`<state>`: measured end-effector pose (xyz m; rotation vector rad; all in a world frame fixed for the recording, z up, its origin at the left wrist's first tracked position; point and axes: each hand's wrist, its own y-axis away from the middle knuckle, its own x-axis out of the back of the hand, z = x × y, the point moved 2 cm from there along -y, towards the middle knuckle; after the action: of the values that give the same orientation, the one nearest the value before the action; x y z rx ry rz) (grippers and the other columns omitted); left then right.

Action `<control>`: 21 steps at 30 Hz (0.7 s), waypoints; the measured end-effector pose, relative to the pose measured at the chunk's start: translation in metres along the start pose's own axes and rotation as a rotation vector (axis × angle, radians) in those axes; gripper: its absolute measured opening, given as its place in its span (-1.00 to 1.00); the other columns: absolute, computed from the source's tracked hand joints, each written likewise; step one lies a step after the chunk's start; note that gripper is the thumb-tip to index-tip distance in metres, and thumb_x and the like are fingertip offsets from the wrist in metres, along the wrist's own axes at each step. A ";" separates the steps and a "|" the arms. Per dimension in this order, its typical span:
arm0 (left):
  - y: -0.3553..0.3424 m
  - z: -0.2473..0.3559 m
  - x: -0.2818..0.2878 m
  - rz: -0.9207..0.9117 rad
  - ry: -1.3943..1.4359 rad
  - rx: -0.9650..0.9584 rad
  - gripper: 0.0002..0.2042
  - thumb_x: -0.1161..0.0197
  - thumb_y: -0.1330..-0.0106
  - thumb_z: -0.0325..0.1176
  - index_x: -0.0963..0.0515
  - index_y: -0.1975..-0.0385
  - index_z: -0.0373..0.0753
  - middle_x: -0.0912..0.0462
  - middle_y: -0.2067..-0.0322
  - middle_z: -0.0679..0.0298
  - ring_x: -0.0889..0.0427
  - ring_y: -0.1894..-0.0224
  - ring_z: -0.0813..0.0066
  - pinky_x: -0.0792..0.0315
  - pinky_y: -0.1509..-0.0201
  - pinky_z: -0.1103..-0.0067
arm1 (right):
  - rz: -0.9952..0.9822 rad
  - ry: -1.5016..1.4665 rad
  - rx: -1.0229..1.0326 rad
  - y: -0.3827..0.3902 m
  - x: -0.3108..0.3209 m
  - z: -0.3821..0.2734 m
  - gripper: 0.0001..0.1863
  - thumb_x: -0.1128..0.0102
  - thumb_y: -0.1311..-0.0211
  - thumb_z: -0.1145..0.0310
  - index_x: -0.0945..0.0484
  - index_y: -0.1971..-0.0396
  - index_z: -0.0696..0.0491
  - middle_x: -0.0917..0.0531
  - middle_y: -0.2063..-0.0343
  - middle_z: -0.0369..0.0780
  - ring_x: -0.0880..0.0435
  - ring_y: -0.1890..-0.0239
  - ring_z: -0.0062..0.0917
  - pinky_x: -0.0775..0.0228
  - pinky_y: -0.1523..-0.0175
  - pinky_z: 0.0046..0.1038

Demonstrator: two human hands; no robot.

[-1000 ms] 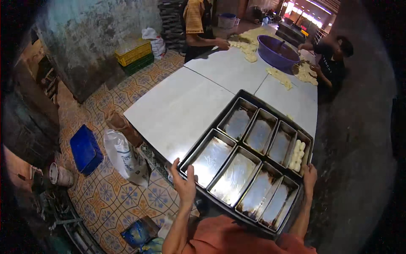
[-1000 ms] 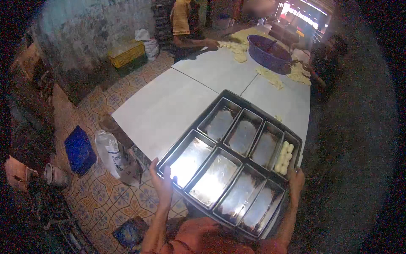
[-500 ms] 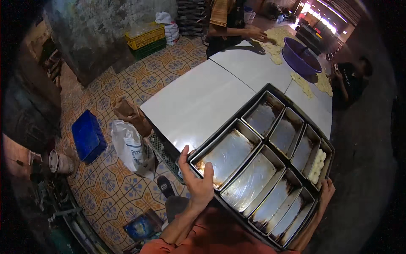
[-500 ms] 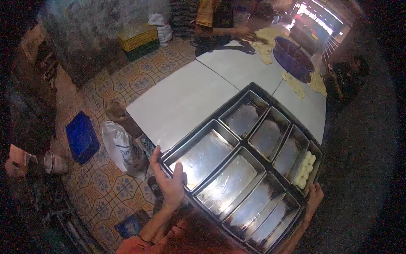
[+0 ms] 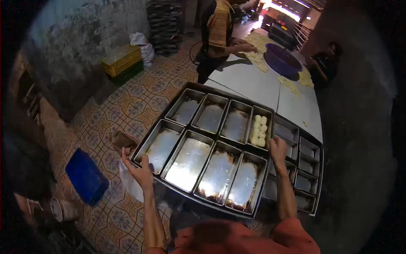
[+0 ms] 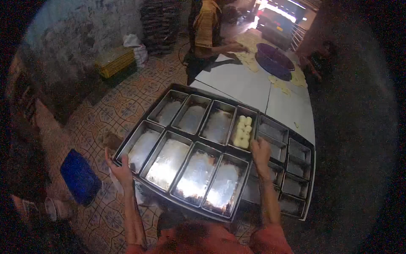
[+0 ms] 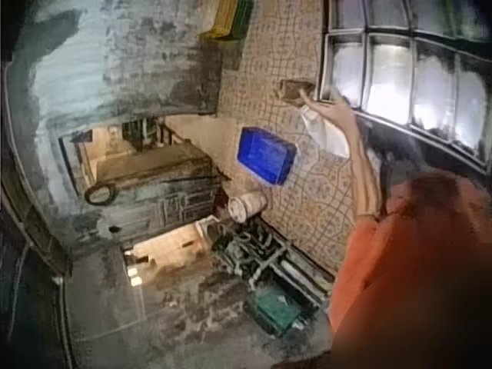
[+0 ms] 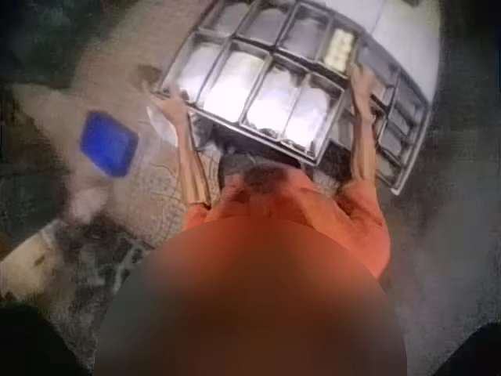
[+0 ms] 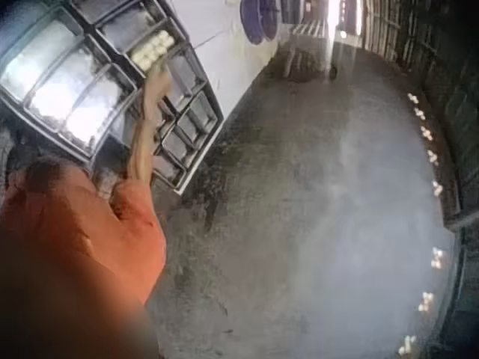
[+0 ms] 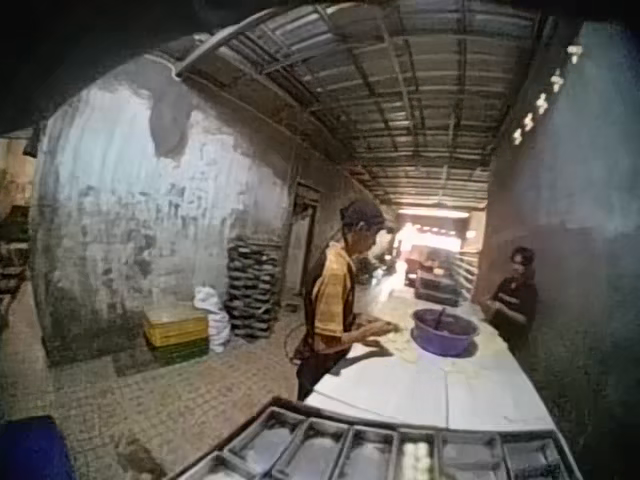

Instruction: The person prepares pieces of dough by hand on a table, placing them into metal baking tins. After filling the tins, the person picks up the entire rack of tins and carries it across a room to a stack of other trays.

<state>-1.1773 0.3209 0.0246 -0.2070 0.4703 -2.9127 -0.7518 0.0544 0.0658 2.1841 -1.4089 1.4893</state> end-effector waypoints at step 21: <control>-0.036 -0.119 -0.051 -0.234 -0.095 0.042 -0.18 -0.24 -0.27 -0.31 0.02 -0.48 -0.39 -0.06 -0.47 -0.21 -0.04 -0.52 -0.10 0.07 -0.56 0.28 | -0.335 0.659 -0.073 0.065 -0.060 -0.078 -0.72 -0.08 -0.33 0.33 -0.58 0.10 0.19 -0.71 0.33 0.07 -0.72 0.31 0.02 -0.56 0.21 -0.02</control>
<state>-1.1527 0.4001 -0.0808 -0.4195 0.3925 -3.1179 -0.8557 0.0998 0.0337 1.5516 -0.8180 1.7494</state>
